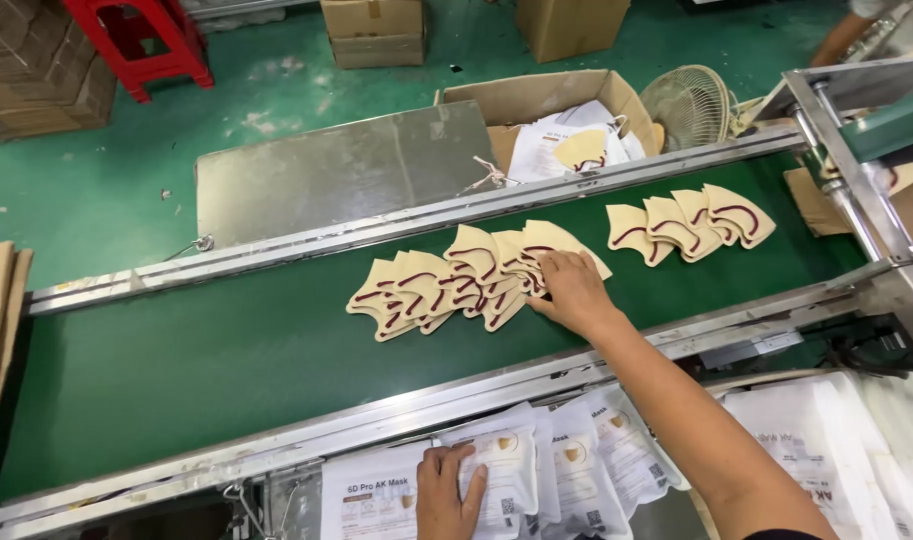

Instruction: The person picks up face masks from a conveyor belt, stacks them, and places the stacks into printed plastic pouches.

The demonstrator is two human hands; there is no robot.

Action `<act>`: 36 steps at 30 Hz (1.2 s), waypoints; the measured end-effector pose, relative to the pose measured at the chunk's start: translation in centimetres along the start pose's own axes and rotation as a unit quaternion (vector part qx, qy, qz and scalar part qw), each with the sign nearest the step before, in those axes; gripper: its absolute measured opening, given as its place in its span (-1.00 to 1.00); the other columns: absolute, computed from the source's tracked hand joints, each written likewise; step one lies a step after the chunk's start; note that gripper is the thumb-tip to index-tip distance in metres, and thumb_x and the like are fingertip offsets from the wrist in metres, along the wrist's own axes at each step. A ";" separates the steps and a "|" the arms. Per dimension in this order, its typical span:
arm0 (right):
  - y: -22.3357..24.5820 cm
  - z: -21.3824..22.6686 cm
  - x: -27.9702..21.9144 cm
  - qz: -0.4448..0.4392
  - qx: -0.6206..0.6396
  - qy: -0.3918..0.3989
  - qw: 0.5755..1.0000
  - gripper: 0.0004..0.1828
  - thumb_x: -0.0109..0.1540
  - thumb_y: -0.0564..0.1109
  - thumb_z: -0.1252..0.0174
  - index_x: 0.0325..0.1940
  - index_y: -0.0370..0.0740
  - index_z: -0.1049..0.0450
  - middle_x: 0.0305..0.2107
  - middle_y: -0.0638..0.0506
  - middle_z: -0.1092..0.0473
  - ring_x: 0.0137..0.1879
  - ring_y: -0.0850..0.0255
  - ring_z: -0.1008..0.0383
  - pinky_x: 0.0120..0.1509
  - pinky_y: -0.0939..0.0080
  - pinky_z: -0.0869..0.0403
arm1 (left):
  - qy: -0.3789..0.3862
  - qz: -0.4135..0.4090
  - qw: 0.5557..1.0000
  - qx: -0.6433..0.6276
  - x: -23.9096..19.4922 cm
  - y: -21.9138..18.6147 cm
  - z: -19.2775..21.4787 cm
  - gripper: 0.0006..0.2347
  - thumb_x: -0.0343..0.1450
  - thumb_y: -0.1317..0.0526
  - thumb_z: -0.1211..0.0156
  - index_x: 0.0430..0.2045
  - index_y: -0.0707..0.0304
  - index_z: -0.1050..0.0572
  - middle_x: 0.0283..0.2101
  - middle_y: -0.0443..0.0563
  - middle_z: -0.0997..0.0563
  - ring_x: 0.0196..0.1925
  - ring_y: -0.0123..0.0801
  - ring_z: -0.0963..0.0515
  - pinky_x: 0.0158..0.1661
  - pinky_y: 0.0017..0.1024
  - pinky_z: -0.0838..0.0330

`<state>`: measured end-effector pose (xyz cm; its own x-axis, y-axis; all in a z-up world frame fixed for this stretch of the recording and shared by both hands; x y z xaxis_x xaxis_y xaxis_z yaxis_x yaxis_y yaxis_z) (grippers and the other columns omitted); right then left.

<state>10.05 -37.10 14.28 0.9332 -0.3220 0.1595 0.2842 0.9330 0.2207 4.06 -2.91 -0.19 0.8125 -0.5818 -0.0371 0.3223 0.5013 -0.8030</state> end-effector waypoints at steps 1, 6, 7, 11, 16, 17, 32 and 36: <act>-0.9 -1.3 0.3 0.004 -0.001 0.001 1.000 -0.59 0.05 0.01 -0.37 -0.15 -0.28 -0.52 -0.31 -0.17 -0.50 -0.03 -0.09 -0.47 0.12 -0.10 -0.34 | -0.003 0.002 1.000 -0.001 0.1 0.0 0.1 -0.68 0.37 0.06 -0.26 -0.04 0.12 -0.56 -0.06 0.16 -0.46 0.03 -0.04 -0.44 0.09 -0.15 -0.33; -3.5 -3.8 2.8 -0.042 -0.026 -0.102 0.994 -0.88 0.23 -0.19 -0.22 -0.17 -0.24 -0.48 -0.25 -0.19 -0.50 -0.07 -0.18 -0.49 0.01 -0.15 -0.45 | -0.004 -0.065 0.997 -0.028 1.1 -1.3 2.4 -0.67 0.34 0.09 -0.34 -0.08 0.24 -0.57 -0.09 0.19 -0.49 -0.01 -0.01 -0.46 -0.01 -0.14 -0.39; -1.5 -2.5 3.2 -0.035 -0.023 -0.105 0.994 -0.88 0.23 -0.19 -0.22 -0.17 -0.24 -0.48 -0.25 -0.19 -0.50 -0.07 -0.18 -0.49 0.01 -0.15 -0.45 | -0.011 -0.065 0.998 -0.026 1.9 -2.2 4.1 -0.67 0.34 0.09 -0.34 -0.08 0.24 -0.57 -0.09 0.19 -0.49 -0.01 -0.01 -0.46 -0.01 -0.14 -0.39; 6.3 -1.1 2.9 0.029 0.106 -0.105 0.988 -0.61 0.03 -0.07 -0.33 -0.15 -0.29 -0.46 -0.23 -0.25 -0.46 -0.09 -0.20 -0.47 -0.02 -0.14 -0.48 | -0.068 -0.062 0.991 -0.095 8.2 -8.0 13.0 -0.78 0.41 0.09 -0.27 -0.42 0.30 -0.60 -0.49 0.08 -0.57 -0.44 -0.24 -0.54 -0.38 -0.32 -0.45; 9.0 -5.1 2.5 0.096 0.004 -0.089 0.991 -0.30 -0.16 0.01 -0.43 -0.08 -0.43 -0.35 -0.17 -0.30 -0.34 -0.06 -0.24 -0.38 -0.02 -0.16 -0.46 | -0.212 -0.023 0.974 0.079 23.4 -4.9 18.2 -0.53 0.41 -0.05 -0.31 -0.09 0.48 -0.50 -0.11 0.35 -0.57 -0.05 0.16 -0.51 -0.06 -0.03 -0.42; 8.0 -7.4 2.7 0.077 -0.034 -0.075 0.994 -0.39 -0.08 -0.05 -0.38 -0.06 -0.38 -0.35 -0.15 -0.25 -0.33 -0.04 -0.20 -0.39 -0.01 -0.12 -0.47 | -0.150 0.053 0.981 0.109 25.5 -4.4 17.3 -0.42 0.32 -0.13 -0.40 -0.06 0.51 -0.46 -0.04 0.37 -0.56 0.03 0.18 -0.50 0.00 -0.05 -0.43; 9.0 -5.0 -0.3 0.072 0.234 -0.042 0.969 -0.12 -0.03 0.03 -0.54 0.23 -0.38 -0.34 0.12 -0.34 -0.37 0.29 -0.23 -0.37 0.34 -0.10 -0.36 | 0.183 0.222 0.898 -0.332 28.8 -2.1 8.2 -0.42 0.17 -0.15 -0.30 -0.08 0.34 -0.62 -0.17 0.18 -0.72 -0.24 -0.24 -0.72 -0.23 -0.25 -0.61; 7.6 2.5 -1.9 0.046 0.294 -0.112 0.948 0.10 -0.10 0.00 -0.58 0.46 -0.13 -0.23 0.46 -0.11 -0.18 0.57 0.03 -0.18 0.60 0.11 -0.20 | 0.023 -0.122 0.982 -0.140 26.1 -9.0 11.9 -0.49 0.18 0.13 -0.50 0.01 0.29 -0.51 -0.15 0.10 -0.73 -0.14 -0.16 -0.77 -0.11 -0.27 -0.62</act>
<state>9.88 -29.81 18.10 0.8588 -0.3312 0.3907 -0.0294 0.7297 0.6831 28.13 -14.95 13.16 0.7021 -0.6950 0.1552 0.3535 0.1510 -0.9232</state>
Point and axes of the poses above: each hand's wrist, its own x-axis towards the middle knuckle, its own z-axis out of the back of the hand, y = z × x, the point moved 5 cm from there along x, towards the middle knuckle
